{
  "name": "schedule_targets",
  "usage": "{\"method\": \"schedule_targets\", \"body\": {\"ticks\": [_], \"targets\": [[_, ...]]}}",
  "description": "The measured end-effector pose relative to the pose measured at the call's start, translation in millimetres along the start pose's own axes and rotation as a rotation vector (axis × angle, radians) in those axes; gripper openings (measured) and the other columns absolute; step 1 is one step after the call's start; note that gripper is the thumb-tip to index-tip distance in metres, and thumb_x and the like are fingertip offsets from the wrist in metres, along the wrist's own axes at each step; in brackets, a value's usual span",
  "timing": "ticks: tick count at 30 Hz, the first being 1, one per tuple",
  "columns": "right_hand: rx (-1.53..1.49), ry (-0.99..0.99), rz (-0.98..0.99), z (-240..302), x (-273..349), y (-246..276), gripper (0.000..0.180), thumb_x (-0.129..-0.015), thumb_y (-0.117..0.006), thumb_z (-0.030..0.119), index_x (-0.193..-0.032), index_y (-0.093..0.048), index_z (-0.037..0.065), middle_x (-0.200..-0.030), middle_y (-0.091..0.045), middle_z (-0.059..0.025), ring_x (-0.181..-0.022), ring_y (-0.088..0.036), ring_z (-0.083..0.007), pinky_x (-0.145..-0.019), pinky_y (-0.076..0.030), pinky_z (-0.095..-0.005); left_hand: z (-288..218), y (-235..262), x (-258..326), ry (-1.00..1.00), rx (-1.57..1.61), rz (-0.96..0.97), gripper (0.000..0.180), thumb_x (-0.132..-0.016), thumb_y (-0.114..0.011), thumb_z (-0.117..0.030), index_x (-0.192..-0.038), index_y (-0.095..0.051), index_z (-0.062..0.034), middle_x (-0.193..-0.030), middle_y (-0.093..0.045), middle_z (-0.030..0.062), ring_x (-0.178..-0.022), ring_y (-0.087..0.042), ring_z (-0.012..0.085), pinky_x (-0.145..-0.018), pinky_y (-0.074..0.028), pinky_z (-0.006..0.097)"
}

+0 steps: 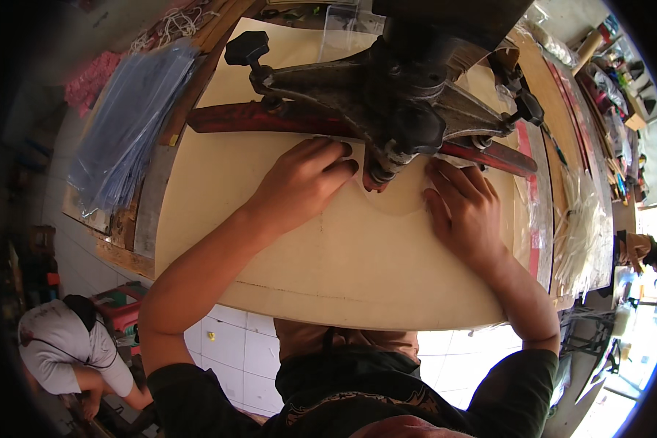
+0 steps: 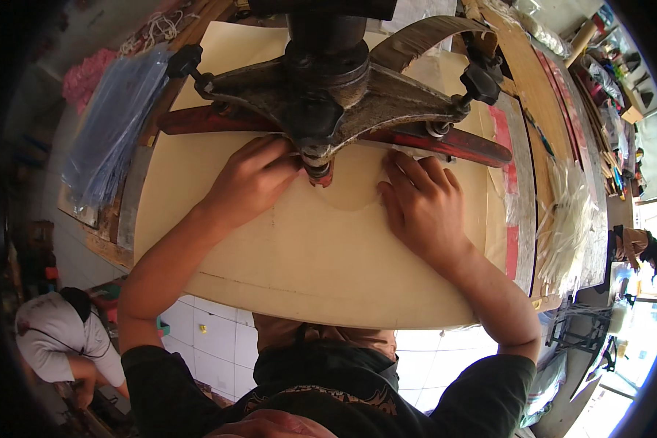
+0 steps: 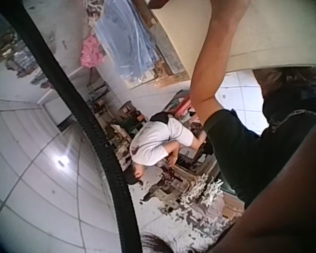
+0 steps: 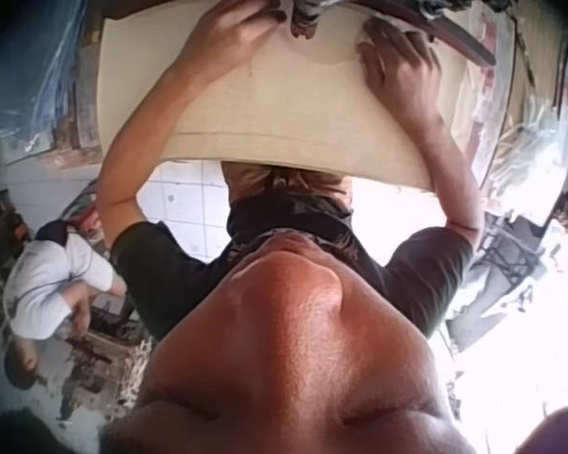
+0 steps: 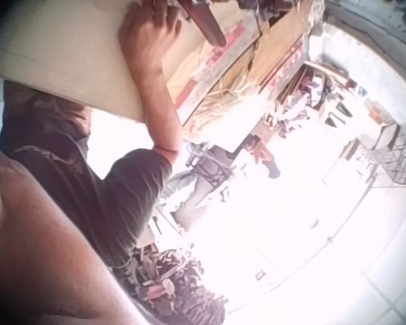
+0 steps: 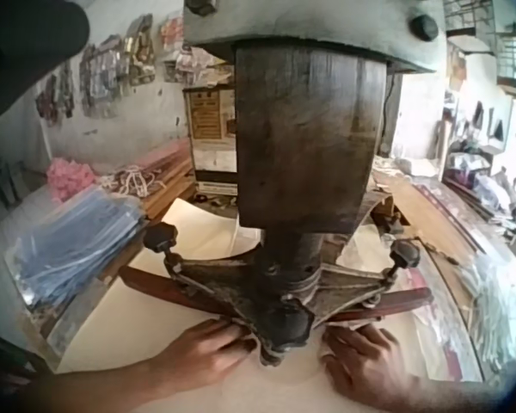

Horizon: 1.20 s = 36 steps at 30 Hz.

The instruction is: The person aligns a plastic bag and handle components on a machine bed and operates a manual heat press to seal them together, processing multiple bags.

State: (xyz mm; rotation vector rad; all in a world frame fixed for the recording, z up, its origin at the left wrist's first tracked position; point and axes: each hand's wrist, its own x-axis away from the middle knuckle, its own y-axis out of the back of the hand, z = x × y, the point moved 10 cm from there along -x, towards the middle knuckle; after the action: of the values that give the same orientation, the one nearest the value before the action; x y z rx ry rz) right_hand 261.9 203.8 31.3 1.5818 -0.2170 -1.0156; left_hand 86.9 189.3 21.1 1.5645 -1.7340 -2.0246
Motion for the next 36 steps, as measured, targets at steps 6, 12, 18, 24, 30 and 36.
{"method": "schedule_targets", "body": {"ticks": [6, 12, 18, 24, 30, 36], "targets": [[-0.006, -0.004, 0.009, 0.0, -0.2, -0.9, 0.031, -0.084, -0.072, 0.015, -0.112, -0.071, 0.002, -0.116, -0.068, -0.0080, -0.092, -0.063, -0.0269, -0.078, -0.054, -0.0393, -3.0, -0.8, 0.4, -0.029, -0.068, 0.003, 0.019, -0.071, -0.066, -0.003, -0.090, -0.067, -0.0020, -0.093, -0.058, 0.0097, -0.088, -0.064, 0.0267, -0.078, -0.057, 0.036], [-0.003, -0.007, 0.006, -1.9, 1.7, -0.6, 0.032, -0.084, -0.072, 0.016, -0.114, -0.070, 0.002, -0.116, -0.068, -0.0078, -0.093, -0.064, -0.0265, -0.078, -0.054, -0.0392, 2.9, -6.0, 3.9, 0.092, 0.008, 0.070, 0.019, -0.075, -0.070, 0.003, -0.094, -0.070, -0.0009, -0.102, -0.064, 0.0117, -0.084, -0.069, 0.0287, -0.071, -0.060, 0.038], [0.002, -0.005, 0.011, -1.1, 0.6, -1.9, 0.034, -0.083, -0.072, 0.016, -0.114, -0.070, 0.003, -0.116, -0.068, -0.0074, -0.093, -0.064, -0.0266, -0.078, -0.054, -0.0394, -12.5, 0.5, 5.2, 0.043, -0.081, 0.091, 0.024, -0.077, -0.063, -0.002, -0.100, -0.069, 0.0017, -0.107, -0.065, 0.0139, -0.099, -0.066, 0.0283, -0.091, -0.056, 0.040], [-0.001, -0.003, 0.006, 0.9, -0.6, -0.4, 0.034, -0.082, -0.072, 0.014, -0.113, -0.071, 0.003, -0.116, -0.069, -0.0071, -0.092, -0.064, -0.0267, -0.077, -0.054, -0.0395, -11.9, -0.3, 8.6, 0.105, -0.032, 0.157, 0.034, -0.075, -0.063, 0.002, -0.110, -0.067, 0.0028, -0.120, -0.063, 0.0145, -0.116, -0.059, 0.0322, -0.107, -0.046, 0.046], [-0.001, 0.004, 0.002, 1.8, -1.6, -1.1, 0.033, -0.081, -0.073, 0.013, -0.112, -0.071, 0.003, -0.115, -0.069, -0.0074, -0.091, -0.064, -0.0271, -0.076, -0.054, -0.0391, -5.8, -4.7, 11.8, 0.130, -0.032, 0.216, 0.038, -0.078, -0.061, -0.001, -0.115, -0.065, 0.0028, -0.124, -0.062, 0.0148, -0.124, -0.055, 0.0310, -0.111, -0.041, 0.048], [0.011, 0.012, 0.000, 2.6, -2.2, 0.7, 0.034, -0.081, -0.072, 0.013, -0.113, -0.071, 0.002, -0.115, -0.069, -0.0090, -0.091, -0.064, -0.0282, -0.077, -0.054, -0.0394, -2.9, -6.1, 9.5, 0.137, 0.023, 0.215, 0.042, -0.077, -0.059, -0.001, -0.119, -0.061, 0.0022, -0.128, -0.059, 0.0162, -0.127, -0.052, 0.0320, -0.113, -0.038, 0.051]]}}
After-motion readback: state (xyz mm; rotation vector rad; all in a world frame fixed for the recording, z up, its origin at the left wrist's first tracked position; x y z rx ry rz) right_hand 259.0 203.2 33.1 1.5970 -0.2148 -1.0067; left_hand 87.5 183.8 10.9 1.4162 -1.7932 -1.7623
